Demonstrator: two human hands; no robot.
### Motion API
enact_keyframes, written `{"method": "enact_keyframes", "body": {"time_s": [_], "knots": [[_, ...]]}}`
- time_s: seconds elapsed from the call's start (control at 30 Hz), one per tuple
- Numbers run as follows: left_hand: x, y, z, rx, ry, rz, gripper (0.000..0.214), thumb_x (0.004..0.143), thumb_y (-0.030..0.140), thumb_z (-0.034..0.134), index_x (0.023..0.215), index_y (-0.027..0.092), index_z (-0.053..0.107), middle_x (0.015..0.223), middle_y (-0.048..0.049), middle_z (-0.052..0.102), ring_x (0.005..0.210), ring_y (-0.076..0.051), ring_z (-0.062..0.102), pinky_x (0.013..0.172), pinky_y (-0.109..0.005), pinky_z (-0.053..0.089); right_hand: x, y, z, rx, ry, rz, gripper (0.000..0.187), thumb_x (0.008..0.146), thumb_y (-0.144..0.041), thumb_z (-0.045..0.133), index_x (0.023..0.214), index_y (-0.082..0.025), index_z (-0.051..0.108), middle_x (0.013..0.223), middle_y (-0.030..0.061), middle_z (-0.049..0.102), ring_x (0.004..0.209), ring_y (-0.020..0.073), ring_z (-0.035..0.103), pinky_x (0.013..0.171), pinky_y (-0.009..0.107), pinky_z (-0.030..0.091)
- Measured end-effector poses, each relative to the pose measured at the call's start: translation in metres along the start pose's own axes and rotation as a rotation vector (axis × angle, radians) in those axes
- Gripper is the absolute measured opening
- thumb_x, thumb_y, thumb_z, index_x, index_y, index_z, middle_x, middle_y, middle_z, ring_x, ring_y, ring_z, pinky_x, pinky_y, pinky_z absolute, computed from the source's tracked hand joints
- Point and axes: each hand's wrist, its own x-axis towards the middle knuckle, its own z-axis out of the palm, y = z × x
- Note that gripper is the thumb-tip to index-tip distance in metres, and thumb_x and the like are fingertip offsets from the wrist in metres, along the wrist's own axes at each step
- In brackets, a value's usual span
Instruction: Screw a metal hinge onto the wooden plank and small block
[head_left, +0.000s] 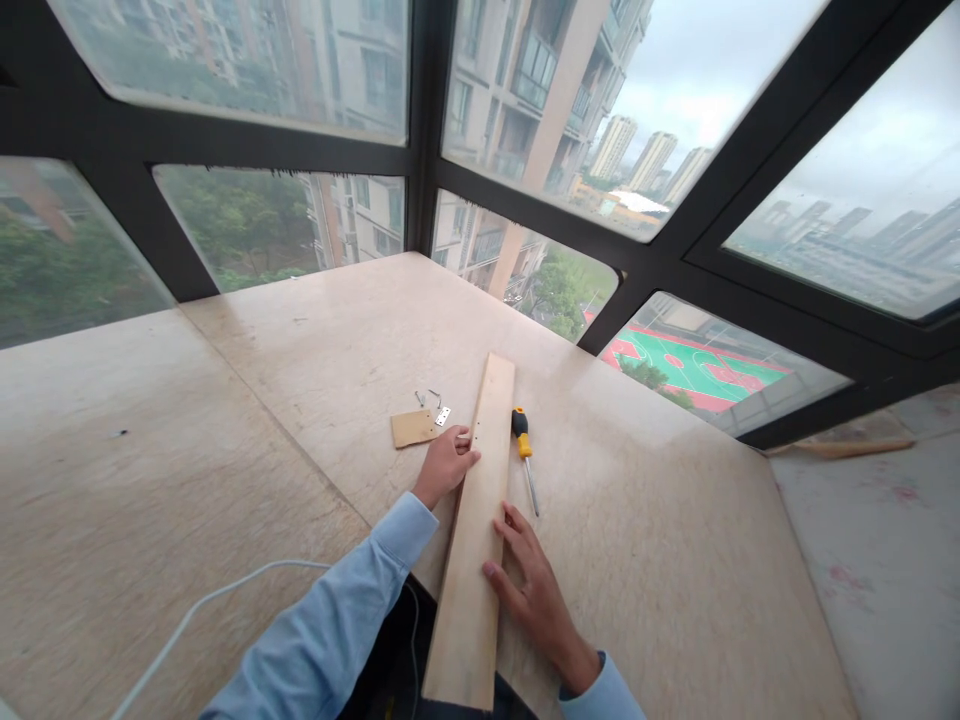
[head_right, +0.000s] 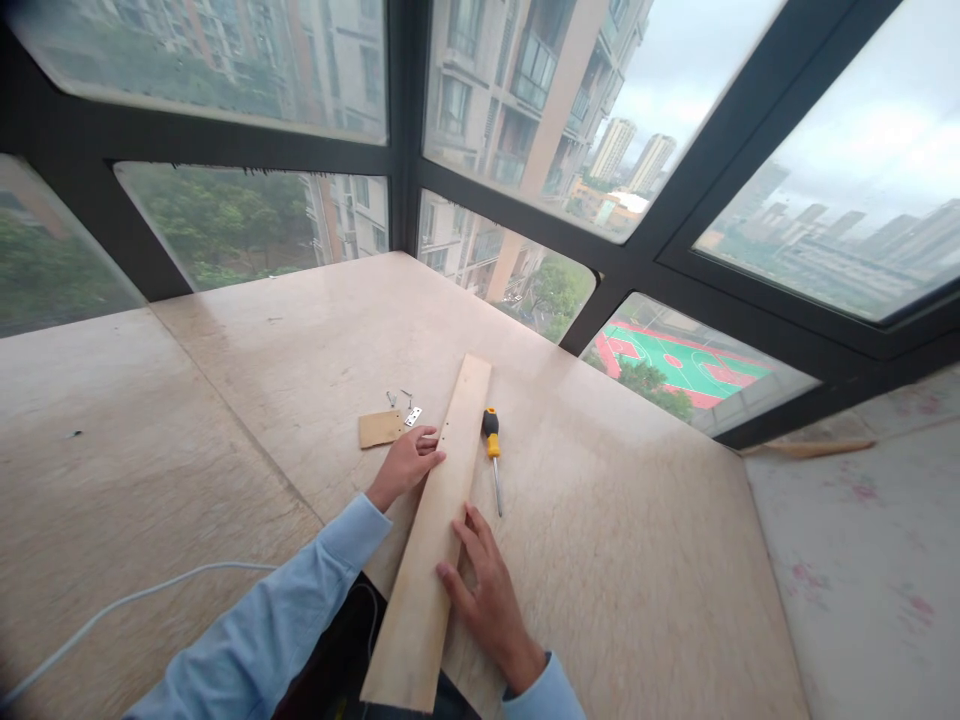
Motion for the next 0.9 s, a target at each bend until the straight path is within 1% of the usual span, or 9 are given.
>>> {"method": "enact_keyframes", "body": {"time_s": [0.1,0.17,0.23,0.33,0.47,0.57,0.67,0.77,0.9], "knots": [[-0.004,0.003,0.0,0.054,-0.017,0.045,0.043,0.066,0.013,0.07,0.107,0.012,0.06,0.105,-0.0118,0.07,0.099,-0.023,0.068,0.089,-0.033,0.052,0.0,0.001,0.001,-0.019,-0.017,-0.008,0.057,0.094,-0.045,0.05,0.145,-0.02,0.043,0.158,0.0121,0.028,0.146,0.0272,0.026,0.117,0.049,0.031],[-0.008,0.007,0.001,0.14,-0.004,0.088,0.046,0.065,0.019,0.072,0.109,0.013,0.062,0.103,-0.0109,0.07,0.099,-0.024,0.067,0.089,-0.033,0.05,0.0,0.002,0.0,-0.047,-0.048,-0.039,0.065,0.092,-0.049,0.053,0.149,-0.021,0.037,0.159,0.0122,0.023,0.147,0.0291,0.022,0.117,0.05,0.029],[-0.013,0.013,0.0,0.251,0.001,0.111,0.05,0.064,0.026,0.074,0.111,0.013,0.064,0.099,-0.0102,0.07,0.097,-0.025,0.066,0.089,-0.034,0.049,-0.001,0.002,-0.002,-0.083,-0.119,-0.099,0.086,0.083,-0.059,0.061,0.153,-0.021,0.028,0.161,0.0131,0.015,0.148,0.0331,0.015,0.118,0.053,0.025],[-0.019,0.02,-0.001,0.347,-0.021,0.104,0.057,0.061,0.032,0.076,0.114,0.013,0.065,0.096,-0.0104,0.07,0.095,-0.027,0.065,0.088,-0.035,0.047,0.0,0.001,-0.008,-0.129,-0.267,-0.163,0.12,0.062,-0.073,0.071,0.156,-0.021,0.016,0.162,0.0141,-0.002,0.148,0.0388,0.0,0.118,0.058,0.016],[-0.02,0.021,-0.001,0.263,-0.031,0.079,0.064,0.056,0.035,0.08,0.115,0.014,0.065,0.104,-0.0118,0.069,0.101,-0.029,0.063,0.091,-0.034,0.046,0.005,-0.003,-0.014,-0.154,-0.419,-0.121,0.137,0.051,-0.077,0.073,0.155,-0.024,0.004,0.16,0.0131,-0.014,0.146,0.0409,-0.012,0.116,0.061,0.011],[-0.019,0.019,0.001,0.201,-0.046,0.071,0.067,0.054,0.036,0.082,0.115,0.014,0.065,0.116,-0.0139,0.066,0.112,-0.031,0.059,0.097,-0.035,0.044,0.007,-0.007,-0.015,-0.156,-0.464,-0.084,0.14,0.048,-0.077,0.075,0.155,-0.024,0.0,0.159,0.0118,-0.019,0.145,0.0409,-0.016,0.116,0.061,0.009],[-0.018,0.018,0.003,0.185,-0.07,0.05,0.069,0.055,0.035,0.081,0.118,0.013,0.064,0.129,-0.0161,0.06,0.12,-0.033,0.055,0.104,-0.037,0.04,0.008,-0.012,-0.012,-0.174,-0.457,-0.053,0.138,0.051,-0.077,0.074,0.155,-0.022,0.003,0.159,0.0117,-0.019,0.145,0.0401,-0.016,0.117,0.06,0.007],[-0.017,0.018,0.002,0.161,-0.094,0.035,0.072,0.057,0.036,0.081,0.121,0.012,0.062,0.129,-0.0168,0.06,0.12,-0.032,0.055,0.104,-0.039,0.04,0.007,-0.016,-0.008,-0.195,-0.416,-0.019,0.122,0.063,-0.075,0.069,0.155,-0.023,0.009,0.161,0.0111,-0.014,0.147,0.0379,-0.012,0.118,0.058,0.008],[-0.014,0.016,0.0,0.117,-0.085,0.051,0.067,0.057,0.035,0.081,0.117,0.013,0.063,0.129,-0.0163,0.06,0.118,-0.031,0.057,0.101,-0.038,0.043,0.006,-0.02,-0.003,-0.204,-0.37,-0.008,0.104,0.076,-0.067,0.064,0.156,-0.025,0.011,0.161,0.0101,-0.01,0.148,0.0357,-0.01,0.118,0.058,0.011]]}}
